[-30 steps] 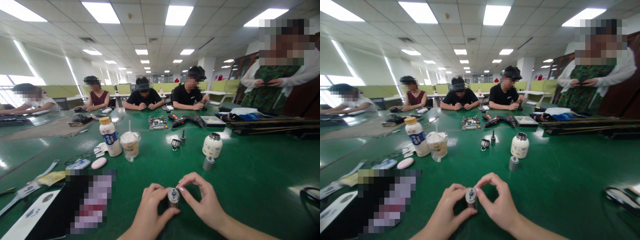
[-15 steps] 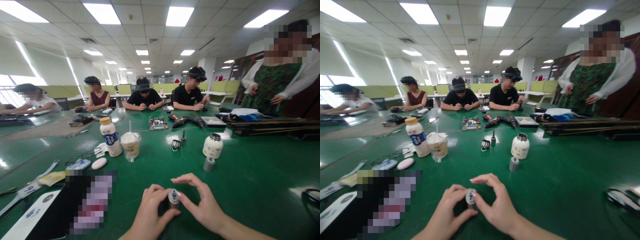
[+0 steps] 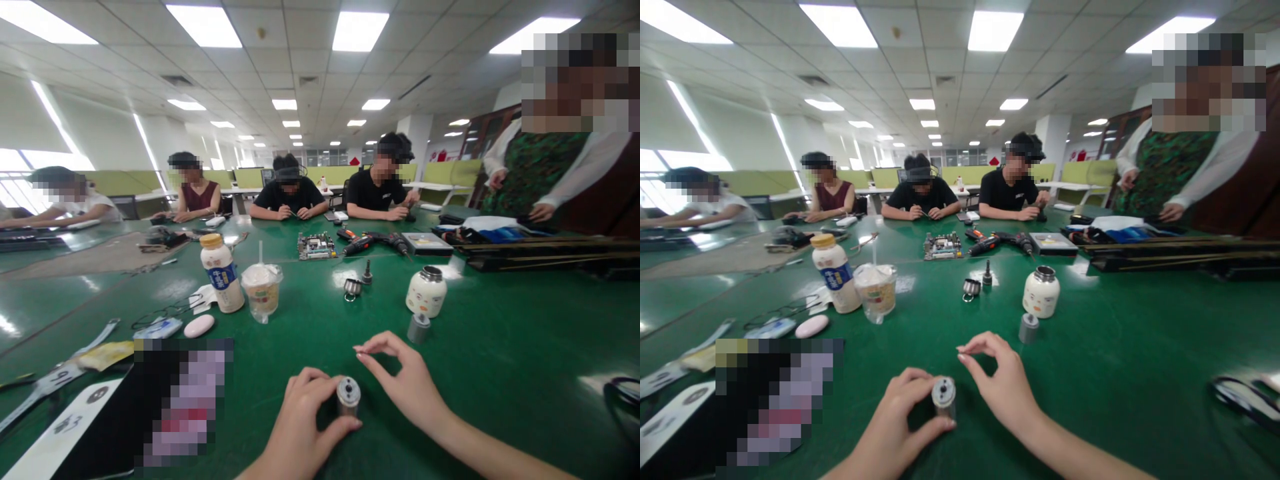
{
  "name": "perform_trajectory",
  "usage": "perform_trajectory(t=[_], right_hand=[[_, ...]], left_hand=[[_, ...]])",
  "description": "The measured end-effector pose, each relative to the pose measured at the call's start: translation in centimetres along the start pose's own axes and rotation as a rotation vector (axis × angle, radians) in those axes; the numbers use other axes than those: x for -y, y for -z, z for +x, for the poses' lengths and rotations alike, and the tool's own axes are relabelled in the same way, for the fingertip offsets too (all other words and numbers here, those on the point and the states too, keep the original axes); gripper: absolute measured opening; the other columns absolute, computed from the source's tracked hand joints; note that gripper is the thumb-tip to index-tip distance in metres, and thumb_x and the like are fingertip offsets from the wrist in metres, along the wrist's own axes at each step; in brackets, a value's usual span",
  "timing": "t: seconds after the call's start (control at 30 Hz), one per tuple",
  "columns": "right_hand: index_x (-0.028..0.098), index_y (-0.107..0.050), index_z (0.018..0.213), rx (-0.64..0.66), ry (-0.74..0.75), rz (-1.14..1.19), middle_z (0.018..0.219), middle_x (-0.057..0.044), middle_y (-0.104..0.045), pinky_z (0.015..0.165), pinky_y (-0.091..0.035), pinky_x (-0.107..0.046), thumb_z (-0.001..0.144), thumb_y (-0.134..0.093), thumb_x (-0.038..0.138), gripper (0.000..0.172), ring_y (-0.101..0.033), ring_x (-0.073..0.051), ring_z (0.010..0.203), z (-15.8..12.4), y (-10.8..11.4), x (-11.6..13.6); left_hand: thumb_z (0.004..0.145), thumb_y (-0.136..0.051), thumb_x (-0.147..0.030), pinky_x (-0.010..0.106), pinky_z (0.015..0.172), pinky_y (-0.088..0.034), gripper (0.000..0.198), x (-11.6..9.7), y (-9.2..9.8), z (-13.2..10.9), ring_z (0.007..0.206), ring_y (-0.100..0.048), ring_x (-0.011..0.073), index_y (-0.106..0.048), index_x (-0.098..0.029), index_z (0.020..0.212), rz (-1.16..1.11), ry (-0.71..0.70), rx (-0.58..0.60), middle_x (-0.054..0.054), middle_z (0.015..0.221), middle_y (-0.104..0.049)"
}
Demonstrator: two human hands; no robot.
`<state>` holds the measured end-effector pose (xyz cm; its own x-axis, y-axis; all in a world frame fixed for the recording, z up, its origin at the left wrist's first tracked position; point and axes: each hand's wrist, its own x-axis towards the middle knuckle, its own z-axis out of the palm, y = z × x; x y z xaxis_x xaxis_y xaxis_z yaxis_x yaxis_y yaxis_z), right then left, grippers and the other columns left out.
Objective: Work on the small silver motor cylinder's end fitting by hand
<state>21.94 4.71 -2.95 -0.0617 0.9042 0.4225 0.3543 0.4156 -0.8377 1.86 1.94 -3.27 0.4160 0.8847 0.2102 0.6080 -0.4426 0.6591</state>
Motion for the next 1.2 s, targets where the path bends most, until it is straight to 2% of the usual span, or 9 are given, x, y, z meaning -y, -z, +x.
perform_trajectory(t=[0.13, 0.3, 0.47, 0.53, 0.63, 0.8, 0.93, 1.07, 1.2], right_hand=[[0.02, -0.068, 0.092, 0.173, -0.089, -0.109, 0.094, -0.004, -0.072, 0.091, -0.051, -0.04, 0.082, -0.069, 0.018, 0.01, -0.07, -0.021, 0.091, 0.2, 0.2, -1.8], [0.021, -0.07, 0.095, 0.164, -0.106, -0.049, 0.097, -0.004, -0.074, 0.092, -0.051, -0.04, 0.083, -0.069, 0.019, 0.012, -0.071, -0.021, 0.091, 0.0, 0.1, -2.3], [0.022, -0.068, 0.083, 0.053, 0.042, 0.083, 0.093, -0.003, -0.075, 0.091, -0.05, -0.037, 0.087, -0.066, 0.023, 0.004, -0.068, -0.02, 0.097, 0.1, 0.3, 0.1], [0.023, -0.067, 0.078, 0.095, 0.118, 0.088, 0.092, -0.002, -0.076, 0.092, -0.048, -0.037, 0.088, -0.064, 0.021, 0.011, -0.066, -0.02, 0.101, -0.1, 0.3, 1.4], [0.024, -0.069, 0.078, 0.175, 0.118, 0.063, 0.091, -0.001, -0.076, 0.092, -0.048, -0.038, 0.088, -0.064, 0.016, 0.014, -0.064, -0.02, 0.101, -0.6, 0.1, 2.9], [0.024, -0.069, 0.077, 0.215, 0.096, 0.022, 0.091, -0.002, -0.075, 0.092, -0.047, -0.037, 0.087, -0.064, 0.014, 0.015, -0.063, -0.021, 0.103, -1.2, -0.2, 3.2], [0.023, -0.066, 0.083, 0.162, 0.111, -0.016, 0.09, -0.003, -0.072, 0.084, -0.05, -0.035, 0.085, -0.068, 0.021, 0.003, -0.065, -0.021, 0.094, -1.3, -0.3, 2.7], [0.022, -0.06, 0.093, 0.042, 0.063, -0.043, 0.08, -0.001, -0.068, 0.079, -0.05, -0.035, 0.086, -0.066, 0.03, 0.012, -0.067, -0.021, 0.083, -1.2, -0.1, 2.5], [0.022, -0.06, 0.092, 0.031, 0.077, -0.044, 0.088, -0.003, -0.068, 0.083, -0.049, -0.034, 0.087, -0.064, 0.031, 0.01, -0.066, -0.021, 0.087, -1.0, -0.2, 2.4]], left_hand=[[0.078, -0.077, -0.034, 0.041, 0.088, -0.042, 0.034, 0.1, 0.0, 0.0, 0.102, -0.056, 0.028, -0.07, -0.025, 0.11, -0.002, -0.002, 0.002, 0.005, 0.101, -0.07], [0.078, -0.077, -0.033, 0.041, 0.088, -0.042, 0.032, 0.0, 0.0, 0.1, 0.102, -0.056, 0.0281, -0.071, -0.025, 0.108, 0.005, 0.011, -0.001, 0.005, 0.101, -0.07], [0.077, -0.078, -0.034, 0.04, 0.087, -0.042, 0.033, 0.1, -0.1, 0.1, 0.101, -0.056, 0.0282, -0.07, -0.025, 0.107, -0.008, -0.002, -0.009, 0.005, 0.1, -0.07], [0.077, -0.078, -0.034, 0.04, 0.087, -0.043, 0.031, 0.1, -0.1, 0.1, 0.101, -0.056, 0.0279, -0.07, -0.026, 0.107, -0.015, -0.006, -0.013, 0.005, 0.1, -0.07], [0.077, -0.078, -0.031, 0.04, 0.087, -0.043, 0.029, 0.1, 0.0, 0.0, 0.1, -0.057, 0.0274, -0.071, -0.027, 0.105, -0.029, -0.008, -0.019, 0.004, 0.101, -0.071], [0.077, -0.078, -0.03, 0.04, 0.087, -0.043, 0.03, 0.0, 0.0, 0.0, 0.1, -0.057, 0.0271, -0.071, -0.027, 0.106, -0.034, -0.011, -0.031, 0.004, 0.099, -0.071], [0.079, -0.076, -0.032, 0.04, 0.087, -0.043, 0.03, 0.0, 0.0, 0.0, 0.1, -0.057, 0.0272, -0.07, -0.027, 0.108, -0.028, -0.021, -0.033, 0.005, 0.099, -0.071], [0.08, -0.076, -0.035, 0.04, 0.086, -0.043, 0.031, -0.1, 0.1, -0.1, 0.1, -0.056, 0.0274, -0.07, -0.029, 0.11, -0.022, -0.023, -0.012, 0.004, 0.098, -0.071], [0.08, -0.076, -0.036, 0.04, 0.086, -0.042, 0.033, -0.1, 0.1, -0.1, 0.1, -0.056, 0.0271, -0.069, -0.028, 0.111, -0.025, -0.016, -0.014, 0.004, 0.1, -0.07]])
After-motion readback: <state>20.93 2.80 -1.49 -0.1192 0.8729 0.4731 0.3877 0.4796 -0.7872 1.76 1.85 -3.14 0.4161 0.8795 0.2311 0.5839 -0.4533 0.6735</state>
